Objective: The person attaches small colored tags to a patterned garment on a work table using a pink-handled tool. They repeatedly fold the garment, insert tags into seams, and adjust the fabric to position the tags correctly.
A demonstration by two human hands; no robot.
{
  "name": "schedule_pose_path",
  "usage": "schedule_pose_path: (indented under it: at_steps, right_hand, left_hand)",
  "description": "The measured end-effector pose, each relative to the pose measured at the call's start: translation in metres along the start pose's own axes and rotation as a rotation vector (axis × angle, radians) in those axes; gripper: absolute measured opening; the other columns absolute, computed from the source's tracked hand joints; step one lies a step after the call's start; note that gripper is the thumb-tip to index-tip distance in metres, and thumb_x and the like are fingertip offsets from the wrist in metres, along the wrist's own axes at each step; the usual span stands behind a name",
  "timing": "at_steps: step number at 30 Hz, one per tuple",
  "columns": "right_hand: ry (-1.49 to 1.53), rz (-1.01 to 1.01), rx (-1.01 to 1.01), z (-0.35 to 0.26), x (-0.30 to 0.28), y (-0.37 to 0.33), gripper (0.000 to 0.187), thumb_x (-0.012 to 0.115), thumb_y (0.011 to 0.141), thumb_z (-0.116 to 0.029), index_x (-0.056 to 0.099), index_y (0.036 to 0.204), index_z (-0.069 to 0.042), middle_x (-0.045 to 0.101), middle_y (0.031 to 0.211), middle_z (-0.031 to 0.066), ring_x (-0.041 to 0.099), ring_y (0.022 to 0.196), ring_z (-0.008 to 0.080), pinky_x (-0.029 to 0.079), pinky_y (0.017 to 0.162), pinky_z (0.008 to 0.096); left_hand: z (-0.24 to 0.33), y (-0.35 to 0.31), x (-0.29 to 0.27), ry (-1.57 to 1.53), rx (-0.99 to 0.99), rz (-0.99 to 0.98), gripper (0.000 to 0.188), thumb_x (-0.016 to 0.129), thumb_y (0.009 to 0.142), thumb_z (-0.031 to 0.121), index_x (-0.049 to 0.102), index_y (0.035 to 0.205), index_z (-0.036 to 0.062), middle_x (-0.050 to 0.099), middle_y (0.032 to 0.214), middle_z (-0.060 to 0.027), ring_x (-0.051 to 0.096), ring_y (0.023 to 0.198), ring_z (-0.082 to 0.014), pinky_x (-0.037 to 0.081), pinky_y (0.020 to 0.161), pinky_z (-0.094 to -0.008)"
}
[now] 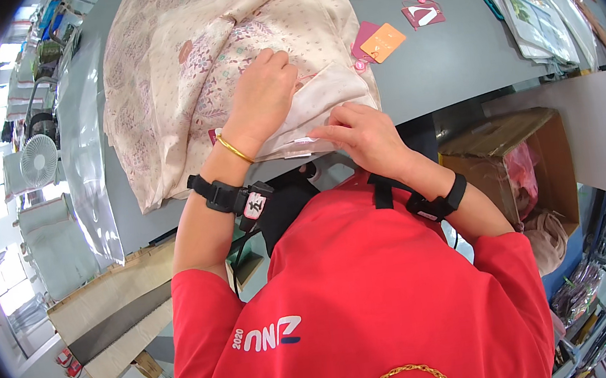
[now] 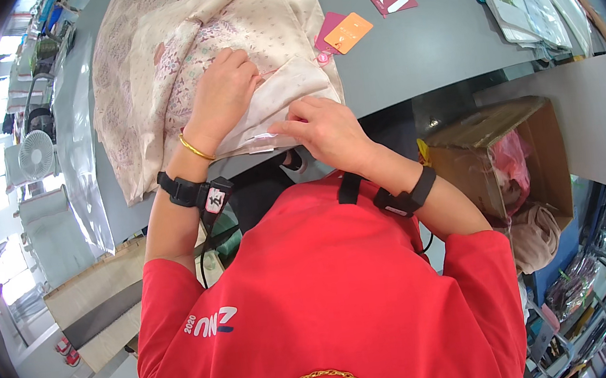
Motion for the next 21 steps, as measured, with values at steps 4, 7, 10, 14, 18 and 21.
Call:
schedule_pose_path:
  at_steps: [4,7,10,14,18,21]
  right_hand:
    - [0.053,0.007,0.021,0.002,-0.001,-0.001,0.040,0.073,0.084,0.000,0.079,0.118,-0.020,0.063,0.091,0.0013,0.066,0.087,0.0236,0.054,0.071,0.0381]
    - [0.132,0.010,0.072,0.003,-0.002,-0.001,0.042,0.071,0.084,0.003,0.078,0.120,-0.019,0.063,0.092,0.0019,0.067,0.087,0.0235,0.054,0.072,0.0376]
    - [0.144,-0.001,0.117,0.002,-0.003,0.000,0.035,0.072,0.089,-0.004,0.078,0.120,-0.020,0.063,0.094,0.0043,0.066,0.089,0.0270,0.055,0.073,0.0412]
    - [0.117,-0.010,0.146,0.000,-0.003,0.004,0.036,0.072,0.089,-0.004,0.077,0.121,-0.021,0.064,0.095,0.0038,0.067,0.089,0.0266,0.056,0.072,0.0412]
    - [0.083,-0.017,0.153,-0.002,-0.002,0.007,0.036,0.072,0.089,-0.005,0.077,0.121,-0.022,0.065,0.095,0.0029,0.068,0.090,0.0254,0.056,0.072,0.0410]
    - [0.048,-0.033,0.146,-0.003,-0.003,0.008,0.036,0.072,0.089,-0.005,0.077,0.121,-0.022,0.064,0.095,0.0025,0.068,0.091,0.0249,0.056,0.072,0.0407]
  left_hand:
    - [-0.013,-0.007,-0.008,-0.329,-0.250,-0.032,0.011,0.075,0.091,0.009,0.071,0.093,-0.0013,0.071,0.096,-0.0113,0.068,0.087,-0.0283,0.057,0.079,-0.0385]
    - [-0.027,-0.033,-0.018,-1.150,-0.666,0.012,0.007,0.068,0.099,0.004,0.071,0.094,-0.0001,0.072,0.089,-0.0076,0.068,0.076,-0.0179,0.057,0.072,-0.0318]
    - [-0.031,-0.068,-0.031,-1.441,-0.698,-0.012,0.012,0.063,0.102,-0.001,0.074,0.106,-0.0015,0.070,0.090,-0.0050,0.066,0.075,-0.0110,0.056,0.068,-0.0238]
    - [-0.023,-0.105,-0.024,-1.613,-0.772,-0.045,0.024,0.063,0.102,-0.002,0.074,0.123,-0.0032,0.072,0.107,-0.0064,0.069,0.079,-0.0129,0.057,0.072,-0.0237]
    - [-0.004,-0.116,-0.010,-1.615,-0.758,-0.101,0.035,0.065,0.102,0.001,0.068,0.137,-0.0010,0.070,0.120,-0.0067,0.071,0.088,-0.0123,0.059,0.078,-0.0254]
    - [0.007,-0.114,-0.002,-1.646,-0.747,-0.132,0.039,0.066,0.102,0.002,0.066,0.140,-0.0005,0.067,0.126,-0.0046,0.071,0.087,-0.0115,0.060,0.079,-0.0264]
Point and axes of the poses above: each hand's wrist, its own y-axis towards the middle knuckle, its own x-axis out of the palm, z = x × y, the point moved 3 cm from there along y, towards the middle knuckle
